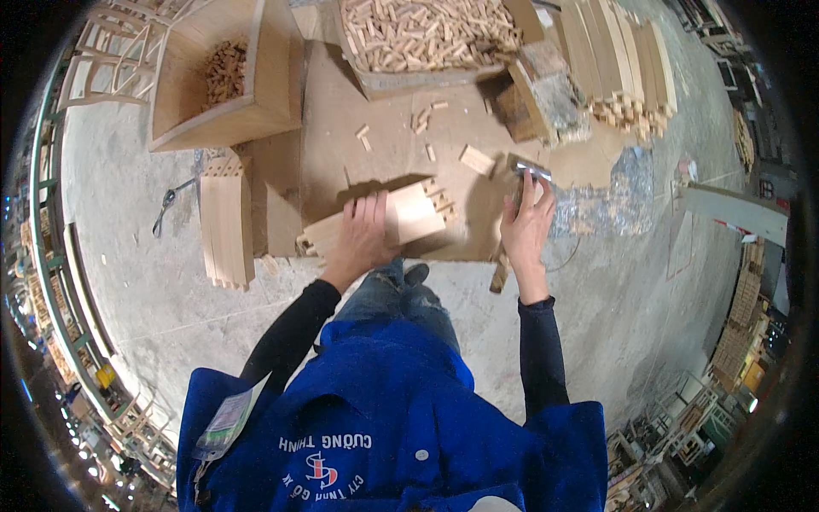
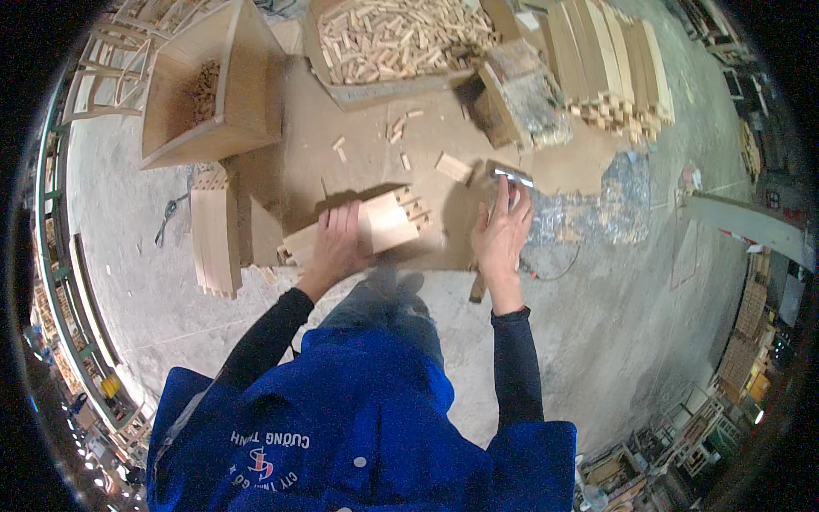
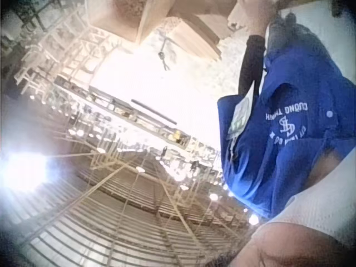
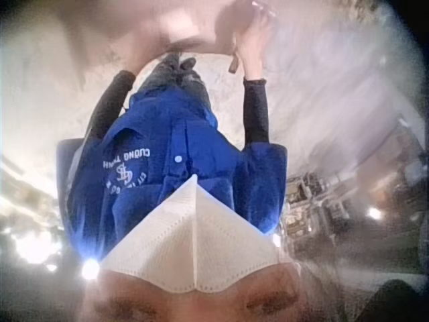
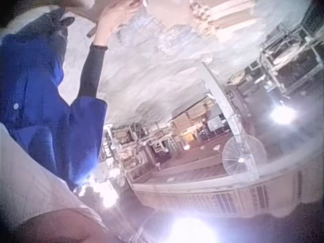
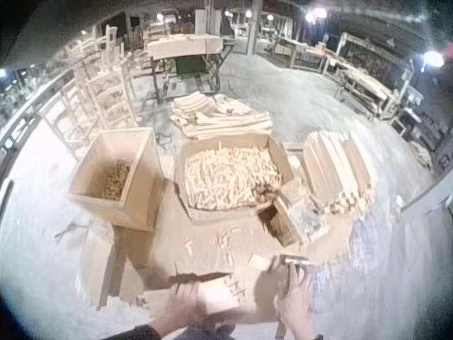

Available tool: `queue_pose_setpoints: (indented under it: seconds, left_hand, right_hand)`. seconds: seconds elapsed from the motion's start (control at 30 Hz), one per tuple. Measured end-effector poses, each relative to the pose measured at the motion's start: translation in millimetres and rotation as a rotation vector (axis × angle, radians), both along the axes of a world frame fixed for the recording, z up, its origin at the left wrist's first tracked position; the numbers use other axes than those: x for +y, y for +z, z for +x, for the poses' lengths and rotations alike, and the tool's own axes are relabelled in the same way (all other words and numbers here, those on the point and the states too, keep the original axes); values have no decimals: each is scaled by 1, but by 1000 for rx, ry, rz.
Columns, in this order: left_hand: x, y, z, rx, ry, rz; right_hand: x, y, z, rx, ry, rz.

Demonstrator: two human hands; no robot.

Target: The person inserts small wooden dowels into pre-drilled holes on flat wooden slats and taps them flush with a hammer. They repeat this process for several slats, then stack the completed pieces on a nearby pile.

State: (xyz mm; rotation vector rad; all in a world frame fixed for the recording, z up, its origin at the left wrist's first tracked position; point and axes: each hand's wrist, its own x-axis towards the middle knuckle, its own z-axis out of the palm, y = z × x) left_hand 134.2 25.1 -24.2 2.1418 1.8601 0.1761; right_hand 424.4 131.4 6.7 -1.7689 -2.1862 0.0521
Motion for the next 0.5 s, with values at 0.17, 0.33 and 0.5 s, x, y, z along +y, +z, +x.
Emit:
queue_pose_setpoints:
  seconds: [0.17,0.33,0.5]
  left_hand:
    - [-4,2,-2,52,8,-60]
    - [3,6,0,-11,27,-174]
    - [3,6,-3,-7,2,-262]
  right_hand:
    - [101,59,-81,416,277,17]
    - [246,27,-148,414,364,-79]
    - [311,-21,-188,86,214,-293]
